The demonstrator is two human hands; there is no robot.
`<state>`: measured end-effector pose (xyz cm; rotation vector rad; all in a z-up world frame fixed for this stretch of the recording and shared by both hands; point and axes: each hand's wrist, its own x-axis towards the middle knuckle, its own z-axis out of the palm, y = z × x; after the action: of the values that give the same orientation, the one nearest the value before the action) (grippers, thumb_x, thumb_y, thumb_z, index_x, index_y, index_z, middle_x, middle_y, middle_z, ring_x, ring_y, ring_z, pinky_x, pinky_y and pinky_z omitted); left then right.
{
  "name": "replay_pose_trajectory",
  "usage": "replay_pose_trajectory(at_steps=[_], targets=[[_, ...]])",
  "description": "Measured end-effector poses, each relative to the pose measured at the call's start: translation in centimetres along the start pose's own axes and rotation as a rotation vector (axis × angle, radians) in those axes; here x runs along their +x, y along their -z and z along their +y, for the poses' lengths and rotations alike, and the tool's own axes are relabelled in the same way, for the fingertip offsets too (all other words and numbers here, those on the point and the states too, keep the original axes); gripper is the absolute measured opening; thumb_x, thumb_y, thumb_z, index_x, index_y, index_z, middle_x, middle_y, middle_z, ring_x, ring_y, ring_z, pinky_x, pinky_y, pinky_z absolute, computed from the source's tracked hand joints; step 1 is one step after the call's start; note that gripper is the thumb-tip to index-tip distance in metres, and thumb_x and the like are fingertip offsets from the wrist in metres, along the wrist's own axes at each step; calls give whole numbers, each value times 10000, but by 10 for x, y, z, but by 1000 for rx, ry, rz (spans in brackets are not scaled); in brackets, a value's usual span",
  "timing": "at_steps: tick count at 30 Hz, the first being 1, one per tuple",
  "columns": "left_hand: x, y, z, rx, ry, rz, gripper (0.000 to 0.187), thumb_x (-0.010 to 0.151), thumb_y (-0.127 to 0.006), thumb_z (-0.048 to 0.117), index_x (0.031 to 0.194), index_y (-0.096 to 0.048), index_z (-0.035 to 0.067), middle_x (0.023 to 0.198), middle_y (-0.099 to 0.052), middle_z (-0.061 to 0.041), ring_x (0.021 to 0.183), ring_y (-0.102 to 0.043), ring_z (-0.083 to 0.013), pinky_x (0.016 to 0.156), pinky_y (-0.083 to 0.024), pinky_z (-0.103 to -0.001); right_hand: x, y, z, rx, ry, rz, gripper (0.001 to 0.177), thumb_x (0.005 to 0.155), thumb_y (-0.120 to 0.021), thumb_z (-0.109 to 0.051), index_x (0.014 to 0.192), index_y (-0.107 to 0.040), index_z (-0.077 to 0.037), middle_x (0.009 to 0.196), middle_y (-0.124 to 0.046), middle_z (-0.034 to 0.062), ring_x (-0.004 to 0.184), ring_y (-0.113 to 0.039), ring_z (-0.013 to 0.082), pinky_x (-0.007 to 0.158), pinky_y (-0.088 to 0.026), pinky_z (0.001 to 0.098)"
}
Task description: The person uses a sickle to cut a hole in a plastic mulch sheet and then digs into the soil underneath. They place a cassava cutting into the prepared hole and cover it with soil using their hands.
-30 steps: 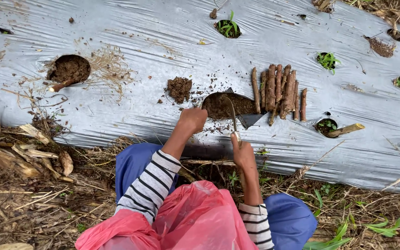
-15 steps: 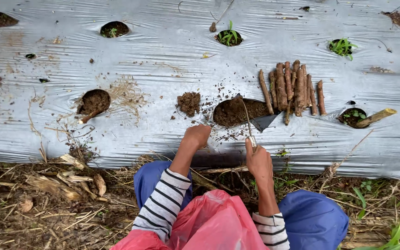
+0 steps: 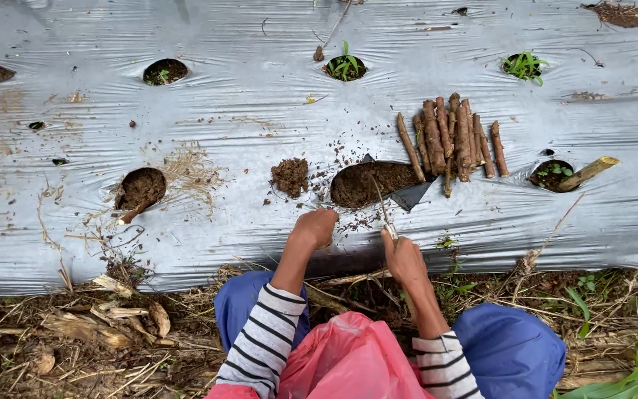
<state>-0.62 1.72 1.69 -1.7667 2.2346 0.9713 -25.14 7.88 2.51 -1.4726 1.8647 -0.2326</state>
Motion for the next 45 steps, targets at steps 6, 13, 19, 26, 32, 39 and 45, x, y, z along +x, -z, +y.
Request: replay_pose_trajectory(at_steps=[6, 13, 19, 26, 32, 39, 45], targets=[[26, -24, -23, 71, 34, 6, 190, 792, -720, 20, 975, -754, -19, 943, -772, -245, 908, -758, -465, 735, -589, -632, -58, 34, -28, 66, 25, 94, 754, 1102, -334, -588, 992, -666, 80, 812, -688, 346, 823, -717, 515, 646, -489, 596], [16, -23, -13, -40, -19, -8, 300, 777, -736, -7, 1074, -756, -51, 1018, -750, -319, 944, -735, -518, 794, -576, -673, -25, 9, 3, -65, -2, -43, 811, 999, -369, -740, 910, -677, 5, 764, -726, 257, 802, -742, 474, 661, -537, 572], [27, -23, -21, 53, 37, 45, 204, 776, -751, 10, 975, -765, -30, 905, -769, -259, 856, -750, -489, 715, -596, -625, -5, -9, 16, 158, -18, 2, 663, 1122, -334, -534, 852, -621, -2, 564, -630, 179, 434, -531, 250, 454, -447, 401], [13, -7, -7, -28, -13, 20, 226, 813, -730, 30, 1021, -760, -54, 977, -759, -297, 932, -736, -513, 782, -579, -657, -40, 35, 2, 118, 0, -25, 724, 1064, -379, -564, 859, -674, 64, 616, -664, 280, 571, -711, 391, 569, -527, 517], [21, -22, -6, -6, -5, 33, 216, 809, -730, 51, 1004, -765, -34, 965, -761, -286, 931, -741, -500, 785, -583, -648, 6, -20, 27, 133, 53, -74, 721, 1080, -363, -565, 828, -670, 37, 623, -679, 248, 584, -696, 375, 582, -524, 512], [17, -15, -15, 44, 49, 49, 206, 806, -734, 78, 984, -773, -19, 962, -766, -277, 940, -754, -486, 761, -588, -620, -51, 39, -28, 134, -16, 31, 621, 1131, -356, -476, 898, -628, 31, 680, -634, 246, 635, -655, 338, 632, -552, 453], [-16, 13, 12, -46, -4, 30, 298, 855, -706, 115, 1100, -742, -51, 1055, -747, -327, 1015, -721, -527, 847, -579, -640, -12, 11, -1, -47, 19, -39, 722, 1017, -415, -624, 878, -701, 25, 832, -725, 330, 874, -731, 518, 727, -537, 592]])
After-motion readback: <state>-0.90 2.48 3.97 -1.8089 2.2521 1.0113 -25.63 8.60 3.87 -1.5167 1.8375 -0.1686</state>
